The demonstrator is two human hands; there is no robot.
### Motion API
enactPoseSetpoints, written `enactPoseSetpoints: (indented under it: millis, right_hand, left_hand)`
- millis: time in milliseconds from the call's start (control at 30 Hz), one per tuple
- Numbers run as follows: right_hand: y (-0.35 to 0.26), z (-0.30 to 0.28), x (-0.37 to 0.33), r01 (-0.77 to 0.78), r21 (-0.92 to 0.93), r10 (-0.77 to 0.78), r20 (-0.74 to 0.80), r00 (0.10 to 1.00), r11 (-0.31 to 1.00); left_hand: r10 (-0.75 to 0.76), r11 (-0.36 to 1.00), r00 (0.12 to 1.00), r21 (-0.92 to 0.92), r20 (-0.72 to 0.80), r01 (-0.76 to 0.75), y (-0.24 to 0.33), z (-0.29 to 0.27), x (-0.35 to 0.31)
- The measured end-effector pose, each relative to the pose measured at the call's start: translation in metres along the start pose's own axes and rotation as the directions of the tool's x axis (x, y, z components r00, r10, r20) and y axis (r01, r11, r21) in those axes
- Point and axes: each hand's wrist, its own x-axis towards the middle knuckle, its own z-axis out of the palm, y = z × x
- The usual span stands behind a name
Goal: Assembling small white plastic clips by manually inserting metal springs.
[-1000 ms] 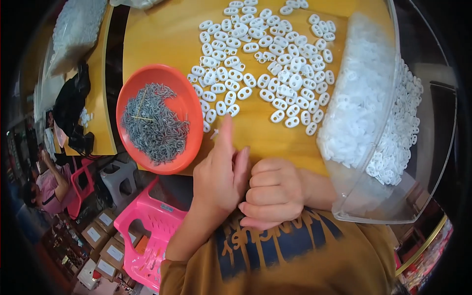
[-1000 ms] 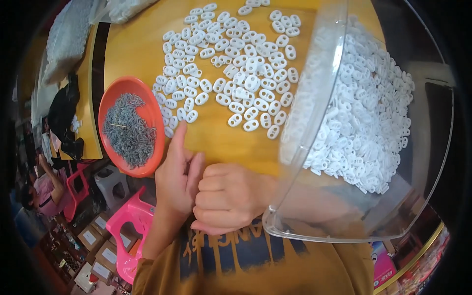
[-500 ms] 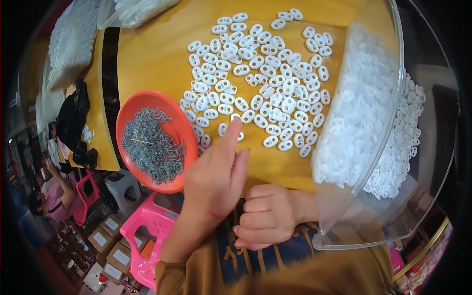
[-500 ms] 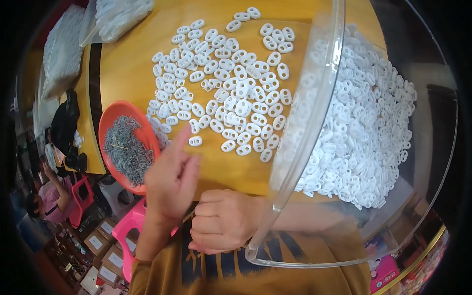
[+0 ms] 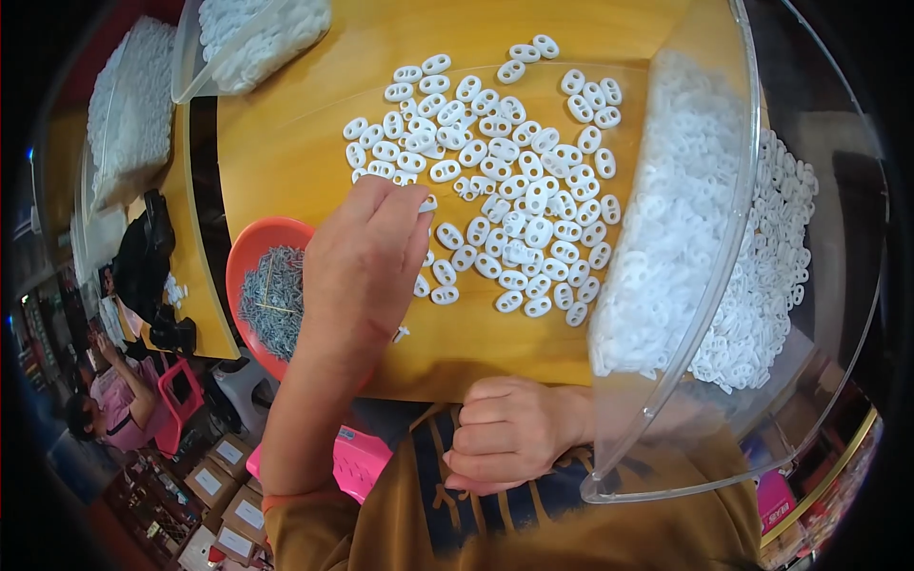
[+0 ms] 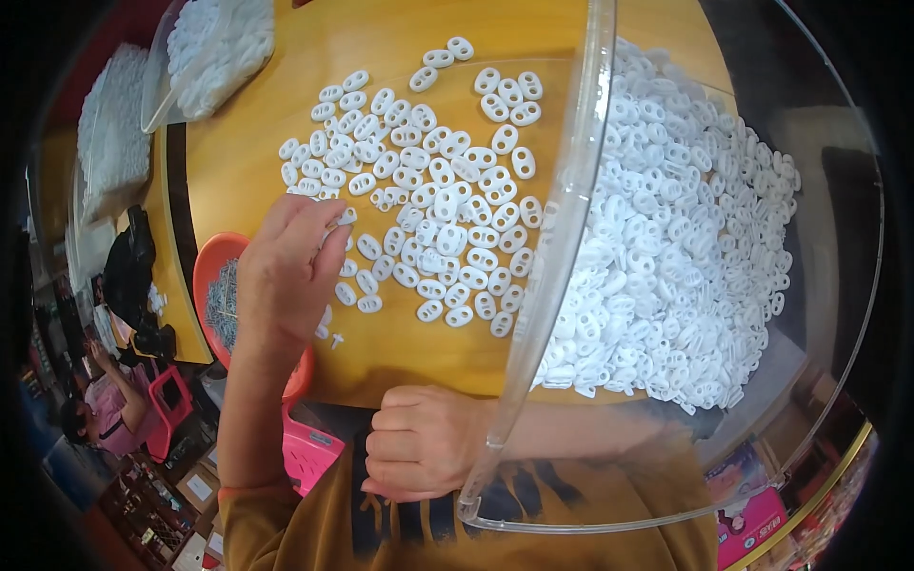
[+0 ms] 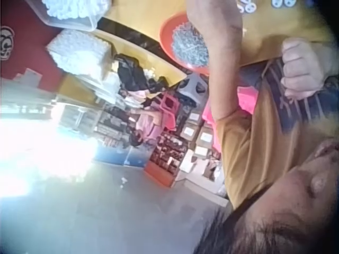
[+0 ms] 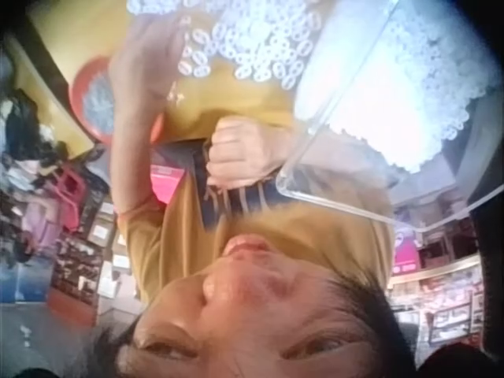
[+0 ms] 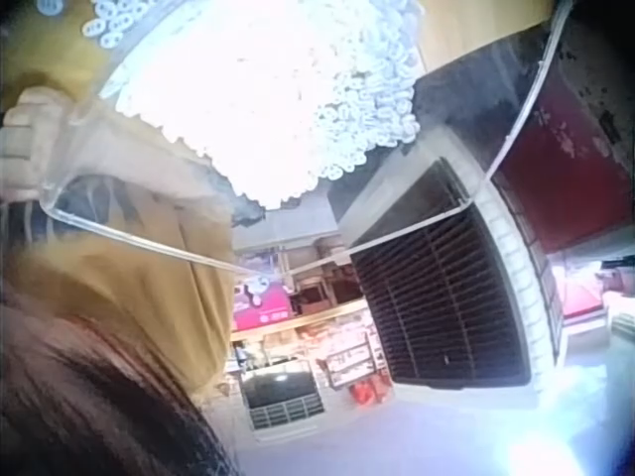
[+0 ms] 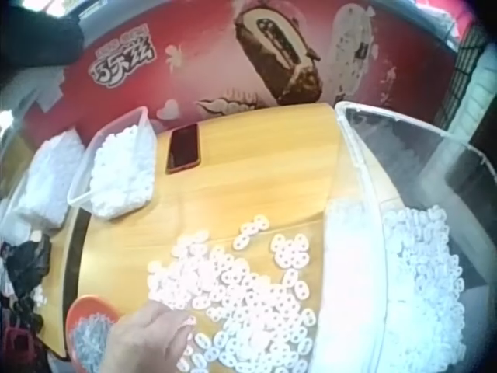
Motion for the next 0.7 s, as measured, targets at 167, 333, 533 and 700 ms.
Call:
enactPoseSetpoints:
  millis: [167,333,533,700]
  right_hand:
    - [-0.001,0.000,0.000,-0.025,0.012,0.025,0.009,1.000,1.000]
    - [-0.002,-0.001,0.001,-0.047,-0.004,0.047,-0.036,0.998,0.999]
    - [0.003,0.003,-0.003,-0.006,-0.050,0.002,-0.080,0.997,0.999]
    - [0.003,0.004,-0.006,-0.005,-0.065,0.001,-0.062,0.998,0.998]
  left_hand:
    - [0.094,0.994,0.995,0.056,0.037,-0.096,0.005,-0.005,0.007]
    - [0.208,0.966,0.977,0.146,0.055,-0.214,0.004,-0.002,0.012]
    - [0.280,0.917,0.953,0.262,0.113,-0.301,0.013,0.000,0.013]
    - [0.315,0.914,0.944,0.236,0.102,-0.330,0.014,-0.004,0.018]
